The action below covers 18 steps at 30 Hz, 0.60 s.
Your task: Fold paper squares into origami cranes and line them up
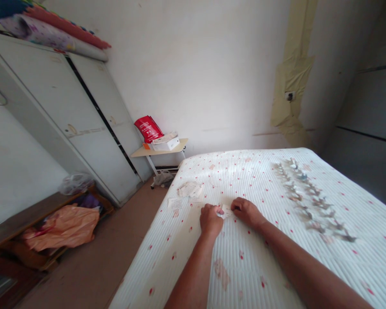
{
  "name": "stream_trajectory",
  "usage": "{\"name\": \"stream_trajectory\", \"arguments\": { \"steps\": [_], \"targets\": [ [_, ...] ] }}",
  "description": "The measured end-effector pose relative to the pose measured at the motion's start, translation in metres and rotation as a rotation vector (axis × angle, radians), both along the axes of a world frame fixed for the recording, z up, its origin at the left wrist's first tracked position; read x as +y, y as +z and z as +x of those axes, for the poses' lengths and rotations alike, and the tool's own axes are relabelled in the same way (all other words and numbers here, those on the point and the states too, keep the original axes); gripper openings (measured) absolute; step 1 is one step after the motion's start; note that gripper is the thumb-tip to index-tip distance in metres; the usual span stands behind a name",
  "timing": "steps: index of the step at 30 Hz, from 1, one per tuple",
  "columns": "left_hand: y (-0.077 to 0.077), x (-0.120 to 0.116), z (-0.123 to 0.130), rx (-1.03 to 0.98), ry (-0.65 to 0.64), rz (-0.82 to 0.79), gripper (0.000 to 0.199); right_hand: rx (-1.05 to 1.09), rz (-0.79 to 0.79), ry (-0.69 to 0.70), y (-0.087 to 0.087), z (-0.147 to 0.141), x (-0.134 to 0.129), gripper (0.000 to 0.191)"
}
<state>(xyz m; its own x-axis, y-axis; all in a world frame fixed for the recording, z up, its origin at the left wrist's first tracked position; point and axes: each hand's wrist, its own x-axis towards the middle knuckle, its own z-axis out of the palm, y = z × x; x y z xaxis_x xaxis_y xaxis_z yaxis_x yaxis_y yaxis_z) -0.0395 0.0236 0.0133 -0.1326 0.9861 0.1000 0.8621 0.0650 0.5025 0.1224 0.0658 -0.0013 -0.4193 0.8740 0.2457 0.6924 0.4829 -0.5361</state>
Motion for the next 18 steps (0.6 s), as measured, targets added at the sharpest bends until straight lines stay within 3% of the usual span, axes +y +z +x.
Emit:
{"name": "stream_trajectory", "arguments": {
  "steps": [10, 15, 18],
  "targets": [
    [-0.001, -0.002, -0.013, -0.011, 0.006, -0.063, 0.03, -0.002, -0.012, -0.002, 0.005, -0.002, -0.002, 0.019],
    [0.007, -0.003, -0.006, 0.01, 0.052, -0.088, 0.018, -0.018, 0.016, -0.017, 0.002, -0.002, -0.001, 0.019],
    [0.009, -0.006, 0.003, 0.093, 0.09, -0.044, 0.028, -0.027, 0.022, -0.029, 0.002, -0.003, -0.002, 0.018]
  ]
}}
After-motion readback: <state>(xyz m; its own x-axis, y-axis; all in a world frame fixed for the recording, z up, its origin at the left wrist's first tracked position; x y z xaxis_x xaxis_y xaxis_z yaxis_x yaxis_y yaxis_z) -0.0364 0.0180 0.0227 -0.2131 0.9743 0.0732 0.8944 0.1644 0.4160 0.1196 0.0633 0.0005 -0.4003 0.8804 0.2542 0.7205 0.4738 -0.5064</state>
